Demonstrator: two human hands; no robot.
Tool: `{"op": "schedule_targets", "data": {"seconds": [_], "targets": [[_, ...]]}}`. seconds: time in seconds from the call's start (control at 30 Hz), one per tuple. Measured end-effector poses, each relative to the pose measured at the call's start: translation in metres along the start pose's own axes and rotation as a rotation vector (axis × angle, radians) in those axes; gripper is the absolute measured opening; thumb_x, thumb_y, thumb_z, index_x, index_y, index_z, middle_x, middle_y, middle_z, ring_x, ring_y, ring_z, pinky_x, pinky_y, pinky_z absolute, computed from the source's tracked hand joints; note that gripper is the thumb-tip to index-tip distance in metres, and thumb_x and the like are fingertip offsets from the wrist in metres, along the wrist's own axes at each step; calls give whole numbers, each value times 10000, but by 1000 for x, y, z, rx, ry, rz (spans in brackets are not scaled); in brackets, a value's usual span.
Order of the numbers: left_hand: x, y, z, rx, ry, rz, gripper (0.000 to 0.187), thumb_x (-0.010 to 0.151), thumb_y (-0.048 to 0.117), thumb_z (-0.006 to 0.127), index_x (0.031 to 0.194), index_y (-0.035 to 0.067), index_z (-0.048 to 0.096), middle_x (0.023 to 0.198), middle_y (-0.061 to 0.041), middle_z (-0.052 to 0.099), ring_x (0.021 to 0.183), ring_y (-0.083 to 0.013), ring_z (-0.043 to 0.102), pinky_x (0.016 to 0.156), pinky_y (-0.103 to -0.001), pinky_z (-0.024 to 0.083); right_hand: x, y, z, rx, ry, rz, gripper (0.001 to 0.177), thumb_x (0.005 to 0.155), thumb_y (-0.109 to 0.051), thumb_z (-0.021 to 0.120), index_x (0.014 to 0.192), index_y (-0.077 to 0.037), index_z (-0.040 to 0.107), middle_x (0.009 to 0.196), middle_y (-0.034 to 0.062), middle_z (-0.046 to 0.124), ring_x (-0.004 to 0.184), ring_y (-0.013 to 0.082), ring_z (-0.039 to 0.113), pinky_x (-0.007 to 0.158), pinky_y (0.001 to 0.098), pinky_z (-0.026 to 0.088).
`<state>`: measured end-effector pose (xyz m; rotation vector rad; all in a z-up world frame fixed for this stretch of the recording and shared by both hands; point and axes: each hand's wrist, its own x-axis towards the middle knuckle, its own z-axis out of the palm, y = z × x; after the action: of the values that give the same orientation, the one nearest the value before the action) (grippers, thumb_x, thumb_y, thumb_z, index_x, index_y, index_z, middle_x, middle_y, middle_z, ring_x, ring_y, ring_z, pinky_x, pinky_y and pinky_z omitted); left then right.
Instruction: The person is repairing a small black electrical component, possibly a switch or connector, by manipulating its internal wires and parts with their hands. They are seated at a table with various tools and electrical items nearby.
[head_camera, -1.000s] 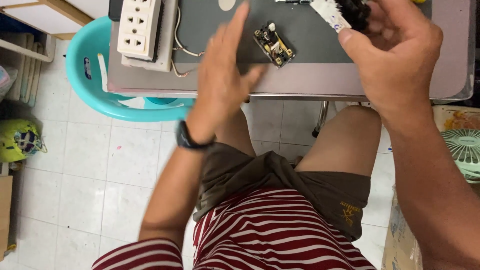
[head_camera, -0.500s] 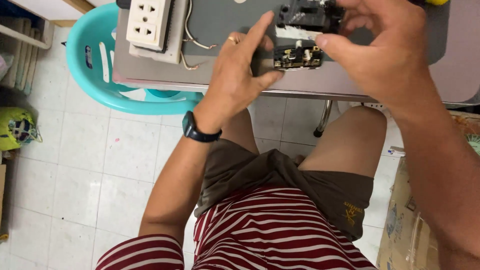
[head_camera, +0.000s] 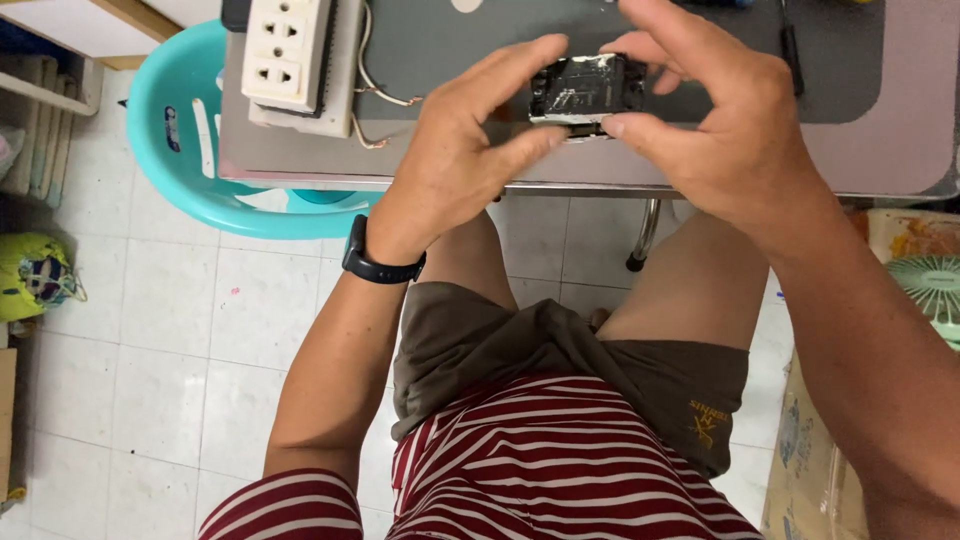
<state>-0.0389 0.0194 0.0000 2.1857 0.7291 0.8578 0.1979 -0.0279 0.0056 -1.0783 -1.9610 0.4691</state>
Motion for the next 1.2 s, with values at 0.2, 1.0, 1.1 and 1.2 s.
{"op": "schedule_targets", "data": {"seconds": [0.2,1.0,1.1,1.2], "targets": [[4,-7,6,-6,23,28,472,999,43,712,1396,145,479,1268,-42,611,1029,-176,577,839,-284,509,-2,8,4,65,2,54,681,887,104,729,1487,1,425,1303,225,627,1154,280,590,964,370,470],[8,-8,7,57,-8,-29,448,910,31,762,1305,80,557,1211,-66,629,1060,-211,578,954,-333,468,-1,18,-16,-20,-140,-15,458,869,66,708,1312,131,607,1294,275,613,1196,353,579,1011,403,462],[10,-5,6,42,-30,-10,429,922,15,748,1300,68,553,1169,-60,622,949,-182,574,875,-304,479,-2,21,-20,-102,-194,4,510,832,39,684,1330,117,603,1302,265,611,1210,361,561,1023,406,421],[13,-2,4,59,-60,6,420,913,0,751,1281,61,559,1170,-71,623,953,-190,578,874,-308,481,-1,18,-20,-120,-214,50,509,808,-6,684,1304,92,619,1283,247,617,1192,354,559,992,409,413]]}}
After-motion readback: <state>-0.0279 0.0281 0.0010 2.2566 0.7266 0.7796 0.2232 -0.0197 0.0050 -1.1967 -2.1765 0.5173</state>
